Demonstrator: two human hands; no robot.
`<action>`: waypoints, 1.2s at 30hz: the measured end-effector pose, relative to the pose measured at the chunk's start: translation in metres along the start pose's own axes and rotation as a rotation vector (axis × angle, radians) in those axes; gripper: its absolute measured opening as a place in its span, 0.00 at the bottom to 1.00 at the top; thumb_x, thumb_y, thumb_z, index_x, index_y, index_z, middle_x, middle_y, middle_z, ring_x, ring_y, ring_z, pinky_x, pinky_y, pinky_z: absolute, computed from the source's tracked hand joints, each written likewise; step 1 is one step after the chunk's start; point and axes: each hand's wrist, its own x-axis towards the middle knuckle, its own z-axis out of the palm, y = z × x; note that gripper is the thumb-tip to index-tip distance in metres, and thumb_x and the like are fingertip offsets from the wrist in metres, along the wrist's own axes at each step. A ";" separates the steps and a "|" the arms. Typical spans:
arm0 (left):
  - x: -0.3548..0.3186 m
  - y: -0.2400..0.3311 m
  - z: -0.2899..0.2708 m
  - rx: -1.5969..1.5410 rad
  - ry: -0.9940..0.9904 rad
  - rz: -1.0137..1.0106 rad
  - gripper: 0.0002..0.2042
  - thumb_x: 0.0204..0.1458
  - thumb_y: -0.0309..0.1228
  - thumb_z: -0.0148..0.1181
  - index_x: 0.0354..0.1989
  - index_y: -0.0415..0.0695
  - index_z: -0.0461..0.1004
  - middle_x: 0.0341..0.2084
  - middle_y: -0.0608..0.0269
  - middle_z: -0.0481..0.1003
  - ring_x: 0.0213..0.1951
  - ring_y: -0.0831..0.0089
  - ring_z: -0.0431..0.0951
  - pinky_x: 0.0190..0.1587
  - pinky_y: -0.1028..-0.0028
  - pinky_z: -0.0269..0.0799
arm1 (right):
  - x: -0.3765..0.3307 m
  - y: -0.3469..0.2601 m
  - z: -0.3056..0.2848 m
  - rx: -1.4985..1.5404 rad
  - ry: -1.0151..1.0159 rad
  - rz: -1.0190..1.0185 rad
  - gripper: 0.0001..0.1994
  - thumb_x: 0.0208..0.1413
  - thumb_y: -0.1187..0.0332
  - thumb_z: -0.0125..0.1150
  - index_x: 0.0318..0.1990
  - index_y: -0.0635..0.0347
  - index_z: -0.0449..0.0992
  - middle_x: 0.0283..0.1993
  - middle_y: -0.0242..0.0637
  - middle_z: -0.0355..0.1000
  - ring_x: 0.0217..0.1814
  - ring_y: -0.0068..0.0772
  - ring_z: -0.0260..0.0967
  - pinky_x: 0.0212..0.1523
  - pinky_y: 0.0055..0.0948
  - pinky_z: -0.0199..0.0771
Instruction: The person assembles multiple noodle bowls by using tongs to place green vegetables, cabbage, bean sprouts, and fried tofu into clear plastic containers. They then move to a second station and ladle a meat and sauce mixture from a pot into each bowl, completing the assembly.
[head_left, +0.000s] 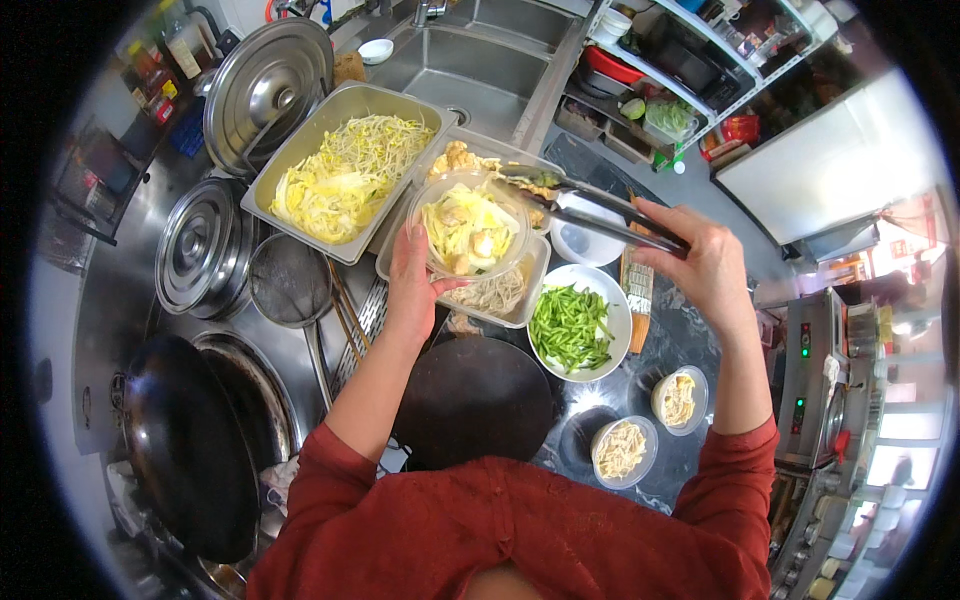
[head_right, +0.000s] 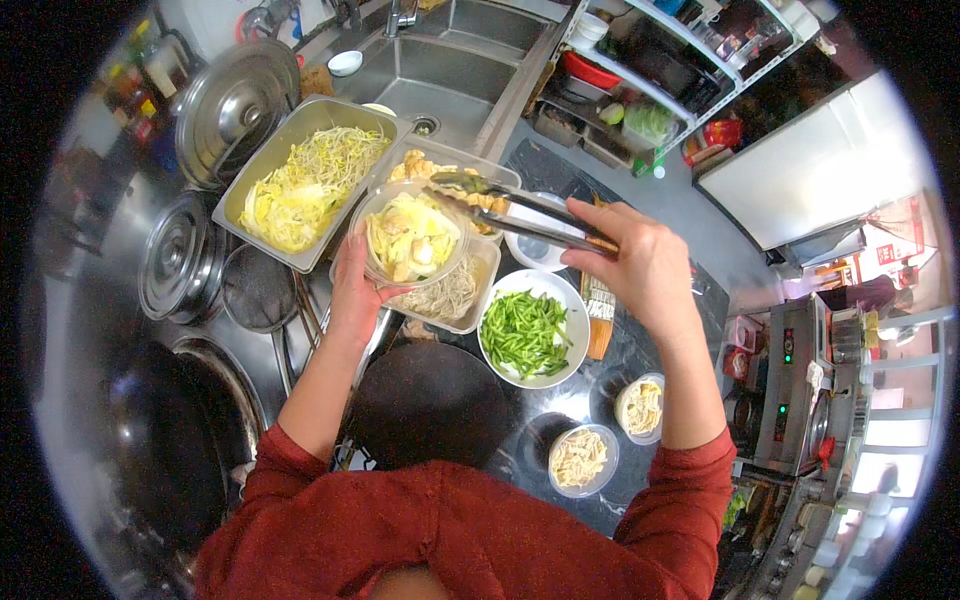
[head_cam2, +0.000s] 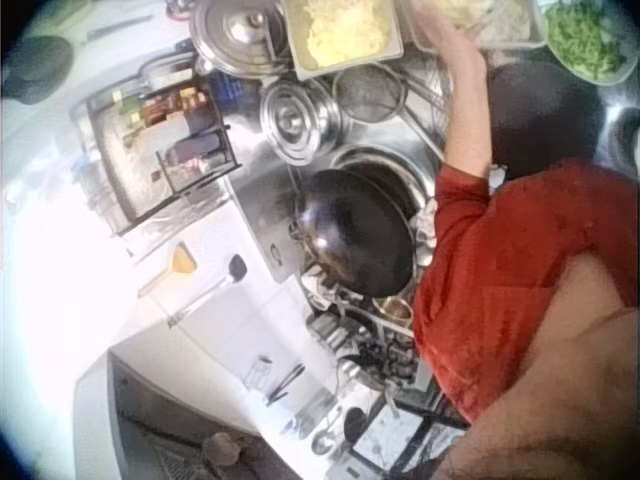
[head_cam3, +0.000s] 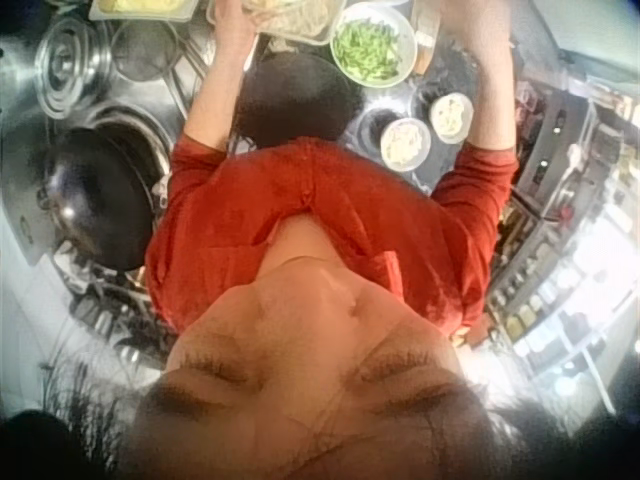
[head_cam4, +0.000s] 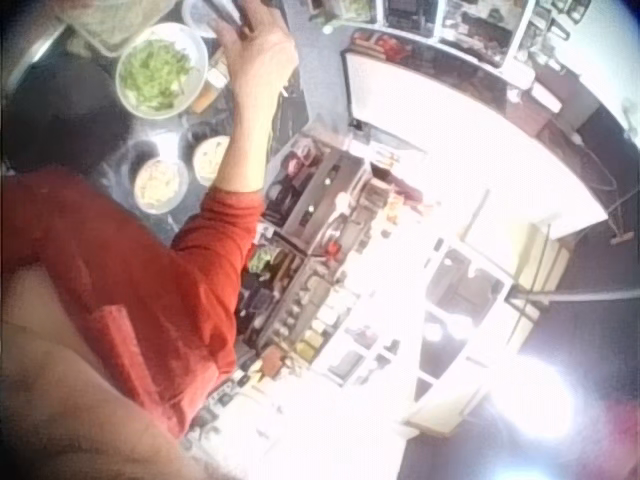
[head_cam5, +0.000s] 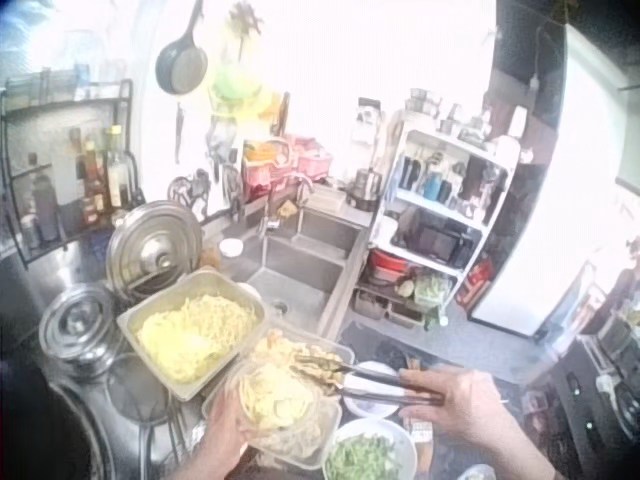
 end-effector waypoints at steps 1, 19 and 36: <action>-0.001 -0.001 -0.002 -0.001 -0.009 0.003 0.32 0.68 0.55 0.45 0.73 0.49 0.54 0.68 0.56 0.62 0.63 0.56 0.72 0.45 0.56 0.84 | 0.000 0.001 -0.002 -0.004 -0.006 0.009 0.27 0.46 0.61 0.76 0.56 0.52 0.81 0.36 0.39 0.77 0.33 0.40 0.74 0.37 0.34 0.73; -0.044 0.020 -0.073 -0.111 0.093 0.144 0.28 0.71 0.48 0.42 0.74 0.46 0.54 0.69 0.53 0.61 0.66 0.57 0.69 0.57 0.53 0.79 | 0.111 0.050 0.131 -0.479 -0.179 0.047 0.26 0.46 0.52 0.74 0.55 0.44 0.82 0.45 0.37 0.80 0.46 0.45 0.80 0.46 0.42 0.79; -0.023 -0.003 -0.029 -0.068 0.016 0.010 0.27 0.69 0.48 0.47 0.72 0.50 0.58 0.63 0.58 0.67 0.61 0.63 0.74 0.47 0.57 0.84 | 0.023 0.022 0.013 0.249 -0.165 0.062 0.22 0.47 0.62 0.77 0.53 0.51 0.83 0.38 0.39 0.81 0.31 0.31 0.76 0.36 0.29 0.73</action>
